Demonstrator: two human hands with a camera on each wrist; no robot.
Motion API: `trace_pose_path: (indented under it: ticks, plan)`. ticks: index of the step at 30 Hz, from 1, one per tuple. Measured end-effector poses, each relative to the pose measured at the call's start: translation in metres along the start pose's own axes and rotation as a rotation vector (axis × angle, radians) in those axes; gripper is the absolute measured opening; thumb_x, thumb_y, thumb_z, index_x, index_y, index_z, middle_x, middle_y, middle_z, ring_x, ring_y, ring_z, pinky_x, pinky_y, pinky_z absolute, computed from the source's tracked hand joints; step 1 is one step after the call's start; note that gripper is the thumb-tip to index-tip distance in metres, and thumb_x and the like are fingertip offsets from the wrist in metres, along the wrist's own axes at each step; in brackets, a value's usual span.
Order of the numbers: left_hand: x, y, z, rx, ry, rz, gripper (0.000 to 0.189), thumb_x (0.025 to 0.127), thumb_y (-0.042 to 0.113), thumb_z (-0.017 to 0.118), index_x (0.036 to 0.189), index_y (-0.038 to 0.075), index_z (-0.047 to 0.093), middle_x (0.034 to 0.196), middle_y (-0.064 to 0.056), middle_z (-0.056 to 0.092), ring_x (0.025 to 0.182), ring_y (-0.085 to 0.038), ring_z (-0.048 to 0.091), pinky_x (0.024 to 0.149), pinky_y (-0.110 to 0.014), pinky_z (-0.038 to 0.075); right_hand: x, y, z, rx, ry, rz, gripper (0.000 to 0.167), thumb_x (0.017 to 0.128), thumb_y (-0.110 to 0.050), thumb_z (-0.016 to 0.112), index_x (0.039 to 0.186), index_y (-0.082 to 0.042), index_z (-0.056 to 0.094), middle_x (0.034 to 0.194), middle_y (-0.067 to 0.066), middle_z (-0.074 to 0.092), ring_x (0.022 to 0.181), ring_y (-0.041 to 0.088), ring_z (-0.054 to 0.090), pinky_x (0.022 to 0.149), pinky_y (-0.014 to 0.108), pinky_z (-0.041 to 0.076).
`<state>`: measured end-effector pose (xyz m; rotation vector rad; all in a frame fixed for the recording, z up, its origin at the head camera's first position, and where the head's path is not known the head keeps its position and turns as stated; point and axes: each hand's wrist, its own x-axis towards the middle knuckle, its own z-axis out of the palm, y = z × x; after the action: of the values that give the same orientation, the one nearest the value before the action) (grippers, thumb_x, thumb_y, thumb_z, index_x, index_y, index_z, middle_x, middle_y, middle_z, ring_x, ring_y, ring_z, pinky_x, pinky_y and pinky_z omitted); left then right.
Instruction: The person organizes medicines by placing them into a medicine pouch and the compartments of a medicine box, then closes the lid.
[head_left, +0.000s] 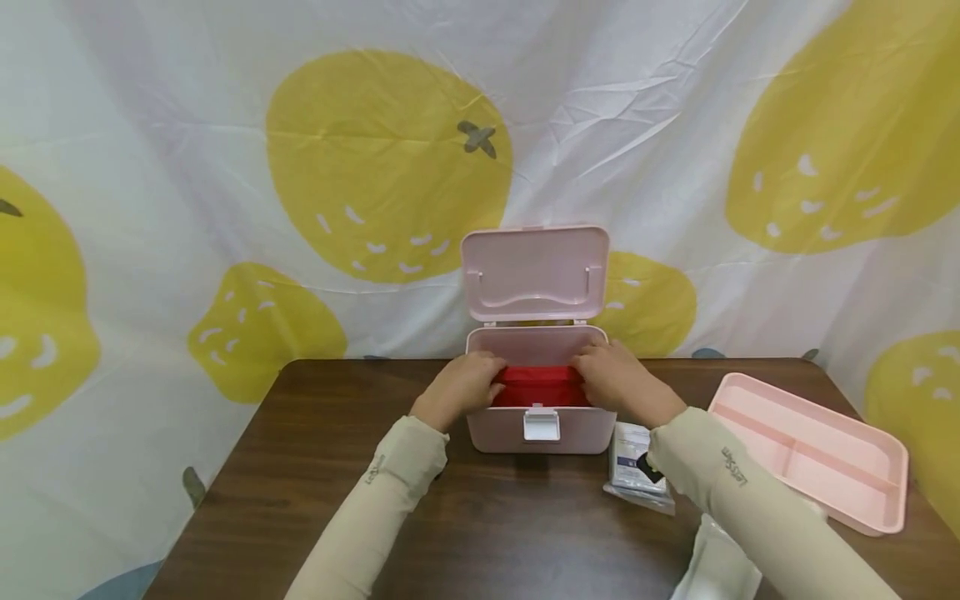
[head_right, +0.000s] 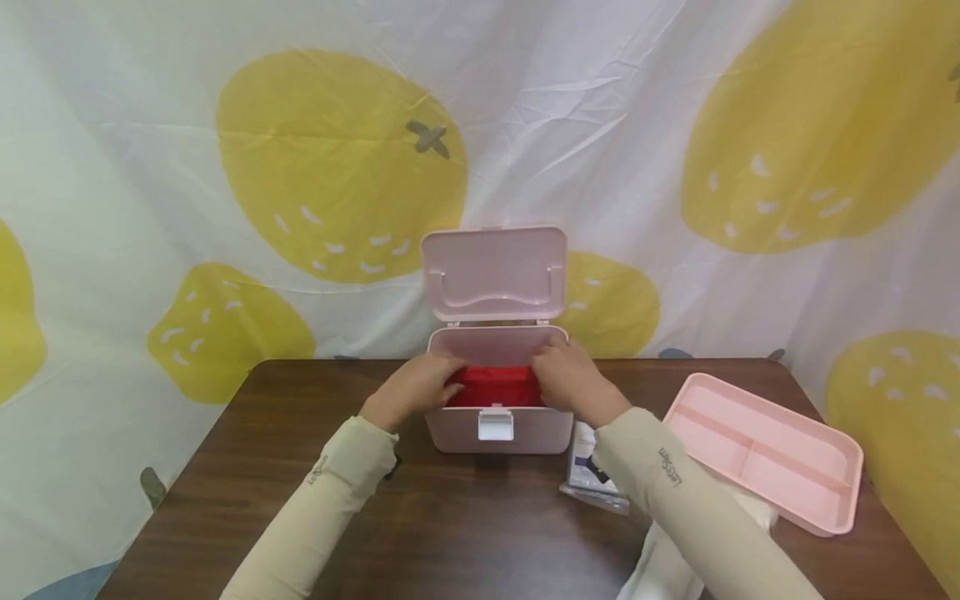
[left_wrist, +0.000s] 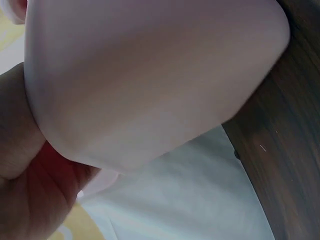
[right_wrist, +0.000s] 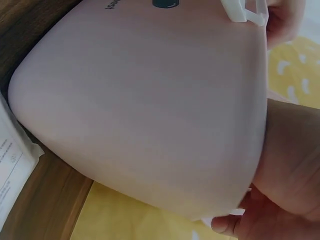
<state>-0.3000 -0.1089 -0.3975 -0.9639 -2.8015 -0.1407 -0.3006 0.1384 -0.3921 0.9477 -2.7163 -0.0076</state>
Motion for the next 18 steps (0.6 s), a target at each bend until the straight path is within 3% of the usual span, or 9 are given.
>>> trace_pose_path:
  ticks: [8,13,18]
  plan:
    - [0.005,0.008,-0.001,-0.004,-0.049,-0.068,0.023,0.100,0.027,0.059,0.087,0.008,0.062,0.083,-0.008,0.066,0.087,-0.027,0.066,0.083,-0.040,0.053,0.012,-0.002,0.002,-0.004,-0.164,0.060,0.022,0.079,-0.010,0.070,0.101,-0.008,0.071,0.103,0.011,0.071,0.108,0.034,0.051,0.092,0.054,0.042]
    - [0.008,0.013,-0.002,0.014,-0.079,-0.085,0.032,0.104,0.031,0.048,0.091,0.007,0.066,0.092,-0.011,0.070,0.097,-0.029,0.067,0.091,-0.040,0.052,0.015,-0.003,0.003,0.013,-0.243,0.094,0.020,0.081,-0.011,0.068,0.101,-0.010,0.070,0.104,0.011,0.070,0.107,0.034,0.050,0.093,0.054,0.039]
    - [0.009,0.016,-0.003,-0.016,-0.101,-0.106,0.034,0.104,0.031,0.047,0.093,0.007,0.068,0.096,-0.011,0.070,0.101,-0.028,0.066,0.094,-0.039,0.051,0.018,-0.003,0.006,0.019,-0.276,0.129,0.019,0.083,-0.012,0.066,0.102,-0.012,0.070,0.104,0.011,0.070,0.106,0.033,0.050,0.090,0.052,0.035]
